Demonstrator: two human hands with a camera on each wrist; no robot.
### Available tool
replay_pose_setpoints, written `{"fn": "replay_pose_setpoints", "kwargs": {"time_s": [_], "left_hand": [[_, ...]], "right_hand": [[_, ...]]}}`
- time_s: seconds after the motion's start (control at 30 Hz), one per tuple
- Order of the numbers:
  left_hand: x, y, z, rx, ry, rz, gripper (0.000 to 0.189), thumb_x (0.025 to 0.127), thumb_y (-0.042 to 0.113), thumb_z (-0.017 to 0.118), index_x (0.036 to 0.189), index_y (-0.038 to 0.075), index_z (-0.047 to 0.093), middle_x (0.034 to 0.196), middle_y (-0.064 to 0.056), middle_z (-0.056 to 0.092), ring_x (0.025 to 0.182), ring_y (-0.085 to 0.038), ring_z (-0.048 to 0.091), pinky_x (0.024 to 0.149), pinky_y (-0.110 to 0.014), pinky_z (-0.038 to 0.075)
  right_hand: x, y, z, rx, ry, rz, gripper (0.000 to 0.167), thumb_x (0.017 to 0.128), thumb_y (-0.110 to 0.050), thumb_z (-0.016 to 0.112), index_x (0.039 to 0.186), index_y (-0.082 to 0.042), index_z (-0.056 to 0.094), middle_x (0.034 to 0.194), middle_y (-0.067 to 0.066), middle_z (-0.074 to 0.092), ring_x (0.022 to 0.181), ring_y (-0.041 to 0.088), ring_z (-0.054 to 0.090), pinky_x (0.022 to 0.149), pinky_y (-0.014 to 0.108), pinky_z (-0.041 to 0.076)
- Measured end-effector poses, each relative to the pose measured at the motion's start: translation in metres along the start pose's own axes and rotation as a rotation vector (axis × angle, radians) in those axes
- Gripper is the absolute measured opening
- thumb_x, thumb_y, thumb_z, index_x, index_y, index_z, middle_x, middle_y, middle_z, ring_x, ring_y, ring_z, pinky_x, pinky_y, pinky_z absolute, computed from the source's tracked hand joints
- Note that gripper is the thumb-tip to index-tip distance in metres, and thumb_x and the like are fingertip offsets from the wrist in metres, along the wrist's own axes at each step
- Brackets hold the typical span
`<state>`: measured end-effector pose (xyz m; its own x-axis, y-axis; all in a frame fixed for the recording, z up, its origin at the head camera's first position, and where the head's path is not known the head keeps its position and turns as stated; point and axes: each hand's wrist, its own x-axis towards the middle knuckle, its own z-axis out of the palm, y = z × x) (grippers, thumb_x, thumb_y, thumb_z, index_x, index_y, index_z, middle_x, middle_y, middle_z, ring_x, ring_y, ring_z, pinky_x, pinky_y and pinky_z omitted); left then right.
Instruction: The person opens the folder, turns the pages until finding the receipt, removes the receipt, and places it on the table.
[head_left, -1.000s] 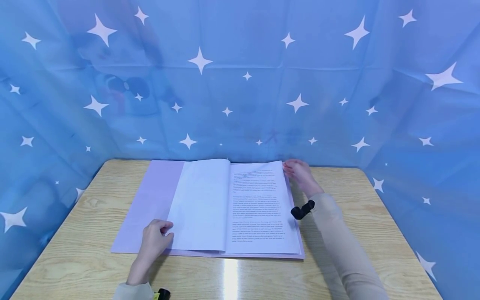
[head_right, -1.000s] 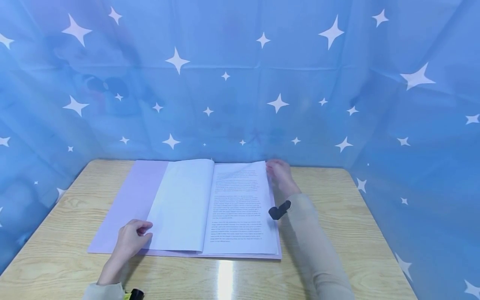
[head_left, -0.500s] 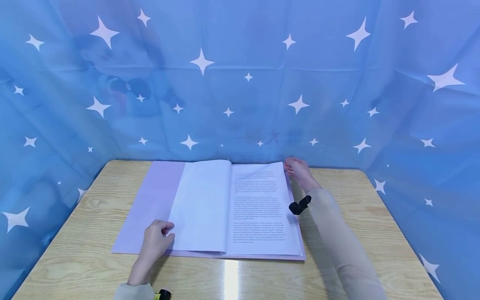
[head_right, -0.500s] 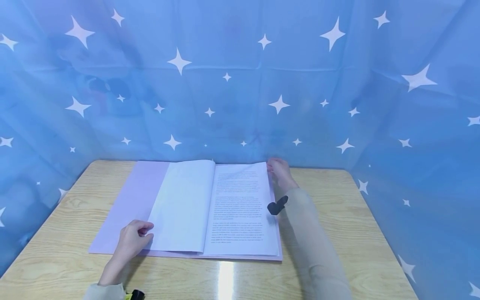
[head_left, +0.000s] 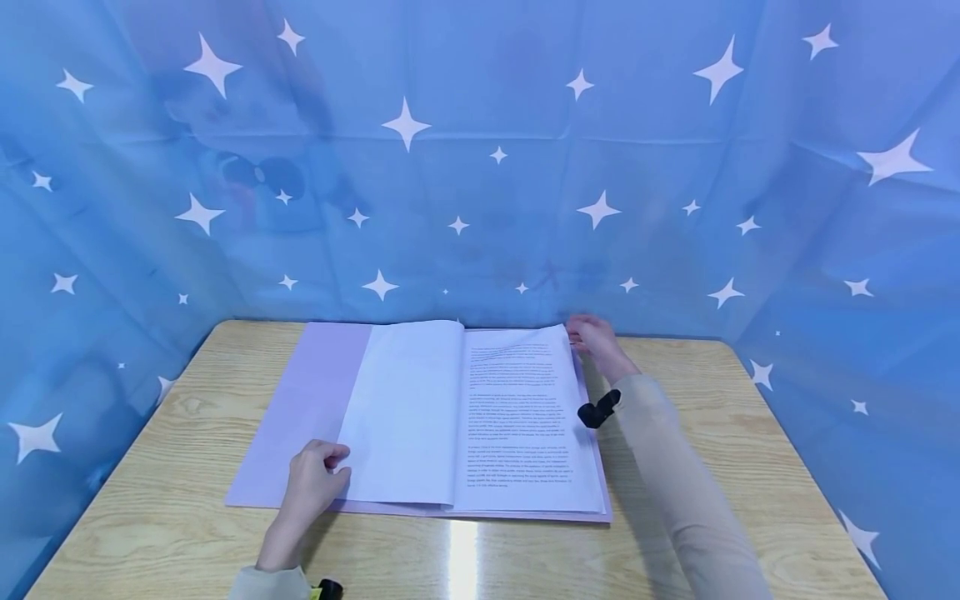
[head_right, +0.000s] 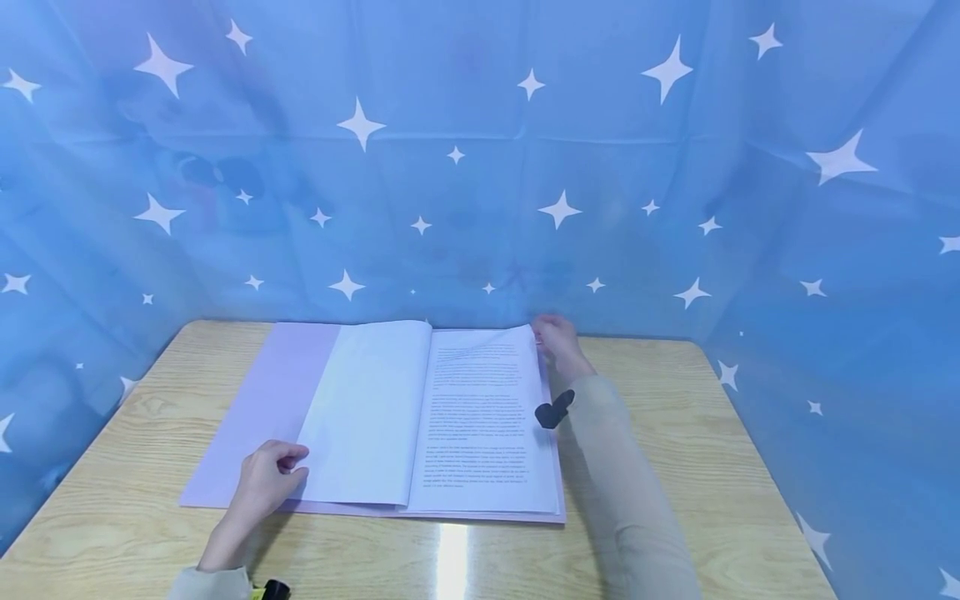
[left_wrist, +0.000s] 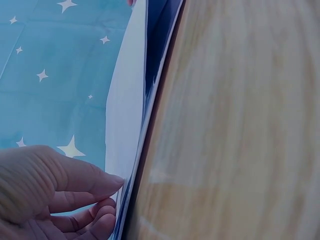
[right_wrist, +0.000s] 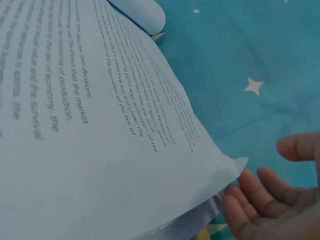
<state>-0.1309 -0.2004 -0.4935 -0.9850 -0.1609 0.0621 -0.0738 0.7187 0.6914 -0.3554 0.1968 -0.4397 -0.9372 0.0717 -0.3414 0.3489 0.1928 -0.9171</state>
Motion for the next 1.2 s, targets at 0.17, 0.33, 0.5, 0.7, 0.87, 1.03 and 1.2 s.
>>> {"fn": "replay_pose_setpoints", "kwargs": {"time_s": [0.17, 0.33, 0.5, 0.7, 0.87, 1.03, 1.2], "left_hand": [[0.000, -0.001, 0.001, -0.001, 0.003, -0.001, 0.021, 0.071, -0.008, 0.066, 0.092, -0.011, 0.067, 0.082, -0.012, 0.056, 0.074, -0.023, 0.052, 0.064, -0.033, 0.048], [0.000, -0.001, 0.002, 0.002, 0.004, 0.001, 0.021, 0.071, -0.008, 0.066, 0.092, -0.011, 0.067, 0.081, -0.012, 0.056, 0.073, -0.022, 0.052, 0.064, -0.032, 0.047], [0.000, -0.001, 0.001, 0.003, 0.007, 0.005, 0.022, 0.071, -0.008, 0.066, 0.092, -0.011, 0.067, 0.081, -0.012, 0.056, 0.073, -0.022, 0.052, 0.063, -0.031, 0.047], [0.001, -0.001, 0.002, -0.002, 0.014, 0.015, 0.022, 0.070, -0.008, 0.065, 0.091, -0.011, 0.067, 0.081, -0.011, 0.056, 0.073, -0.022, 0.053, 0.063, -0.030, 0.047], [0.001, -0.001, 0.001, -0.001, 0.017, 0.015, 0.021, 0.070, -0.008, 0.066, 0.091, -0.010, 0.068, 0.080, -0.010, 0.056, 0.072, -0.021, 0.052, 0.062, -0.029, 0.046], [0.000, -0.002, 0.001, -0.001, 0.027, 0.033, 0.019, 0.070, -0.009, 0.066, 0.089, -0.010, 0.068, 0.078, -0.010, 0.056, 0.071, -0.021, 0.052, 0.061, -0.027, 0.045], [0.000, -0.004, 0.001, -0.001, 0.037, 0.050, 0.019, 0.069, -0.009, 0.065, 0.088, -0.010, 0.068, 0.078, -0.010, 0.057, 0.071, -0.021, 0.052, 0.061, -0.026, 0.045]], "right_hand": [[0.003, 0.002, -0.001, -0.071, -0.010, -0.020, 0.044, 0.095, -0.017, 0.047, 0.135, 0.000, 0.041, 0.113, 0.014, 0.049, 0.099, 0.026, 0.048, 0.087, 0.038, 0.040], [0.002, 0.003, -0.002, -0.119, -0.021, -0.040, 0.041, 0.095, -0.017, 0.049, 0.131, 0.001, 0.044, 0.102, 0.010, 0.050, 0.087, 0.021, 0.049, 0.077, 0.036, 0.041], [0.001, 0.004, 0.000, -0.137, -0.022, -0.021, 0.042, 0.096, -0.018, 0.049, 0.133, 0.001, 0.044, 0.114, 0.013, 0.049, 0.093, 0.022, 0.047, 0.083, 0.036, 0.042], [-0.005, 0.005, 0.000, -0.162, -0.028, -0.023, 0.046, 0.095, -0.016, 0.049, 0.136, 0.002, 0.040, 0.128, 0.018, 0.045, 0.098, 0.024, 0.046, 0.082, 0.033, 0.041], [-0.012, 0.007, -0.001, -0.169, -0.050, -0.040, 0.045, 0.093, -0.013, 0.050, 0.134, 0.004, 0.041, 0.125, 0.018, 0.047, 0.092, 0.021, 0.047, 0.079, 0.031, 0.041], [-0.017, 0.010, -0.003, -0.164, -0.086, -0.050, 0.046, 0.094, -0.014, 0.050, 0.134, 0.005, 0.040, 0.126, 0.020, 0.046, 0.097, 0.024, 0.046, 0.085, 0.034, 0.040], [-0.026, 0.012, -0.004, -0.150, -0.135, -0.049, 0.046, 0.095, -0.016, 0.050, 0.134, 0.004, 0.039, 0.131, 0.021, 0.044, 0.104, 0.026, 0.046, 0.090, 0.036, 0.039]]}}
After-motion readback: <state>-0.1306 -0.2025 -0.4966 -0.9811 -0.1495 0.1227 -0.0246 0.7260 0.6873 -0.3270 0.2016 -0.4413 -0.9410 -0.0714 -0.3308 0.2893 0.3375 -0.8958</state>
